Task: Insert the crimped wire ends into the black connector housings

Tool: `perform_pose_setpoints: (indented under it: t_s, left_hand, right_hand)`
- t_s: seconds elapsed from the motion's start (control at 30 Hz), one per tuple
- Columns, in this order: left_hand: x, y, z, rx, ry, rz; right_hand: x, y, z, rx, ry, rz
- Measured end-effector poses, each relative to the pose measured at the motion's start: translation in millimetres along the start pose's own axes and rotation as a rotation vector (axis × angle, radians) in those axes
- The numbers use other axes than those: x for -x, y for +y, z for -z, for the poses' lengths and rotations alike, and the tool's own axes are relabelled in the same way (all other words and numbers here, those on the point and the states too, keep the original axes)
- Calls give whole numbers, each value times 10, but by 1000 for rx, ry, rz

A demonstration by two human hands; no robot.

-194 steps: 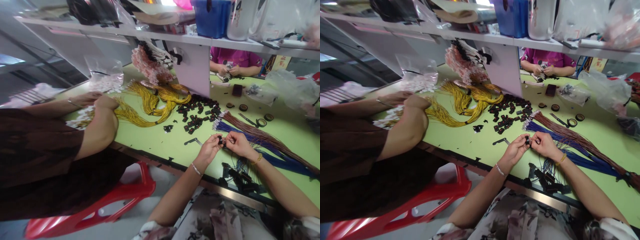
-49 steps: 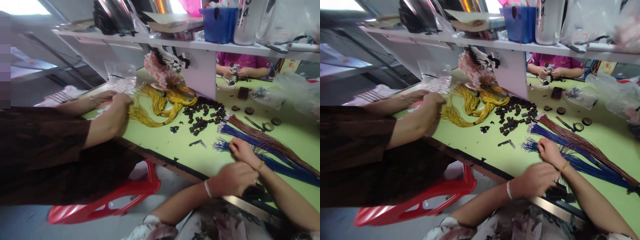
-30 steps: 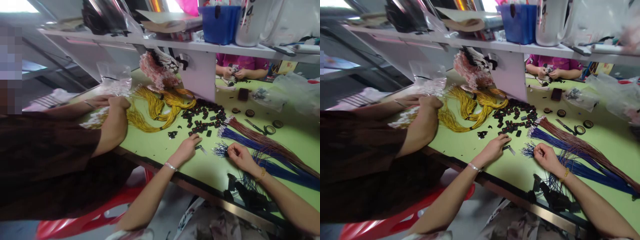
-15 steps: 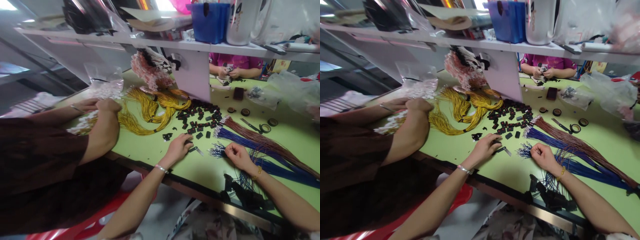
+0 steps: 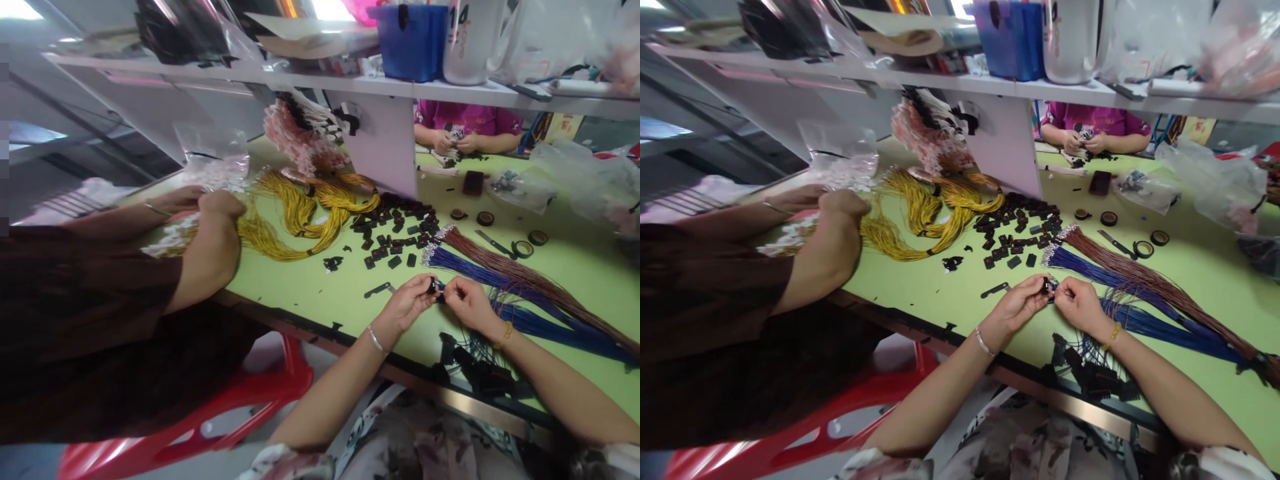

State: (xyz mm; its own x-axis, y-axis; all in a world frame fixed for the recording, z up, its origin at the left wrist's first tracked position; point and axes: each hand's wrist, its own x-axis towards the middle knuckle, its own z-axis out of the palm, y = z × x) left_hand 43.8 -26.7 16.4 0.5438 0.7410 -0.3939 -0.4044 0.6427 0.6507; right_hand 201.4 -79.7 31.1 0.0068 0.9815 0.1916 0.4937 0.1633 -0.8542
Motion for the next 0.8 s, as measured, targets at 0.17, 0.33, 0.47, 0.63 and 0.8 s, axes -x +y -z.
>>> perform_pose_setpoints:
  t_s: [0.17,0.33,0.47,0.63,0.8]
  left_hand:
    - [-2,-29,10,36,-39,-6]
    - [18,-29,-10,4,-37,10]
    - [17,-37,-3,0,-50,8]
    - [39,-58,-4,-52,-13,-21]
    - [85,-135,-69,-143,85,-94]
  right_hand:
    - [-2,40,6,31,5,-9]
    - [-4,31,2,-3,-8,3]
    - [-1,32,-5,14,-12,1]
    - [7,52,-28,38,-16,10]
    - [20,29,-48,108,-36,99]
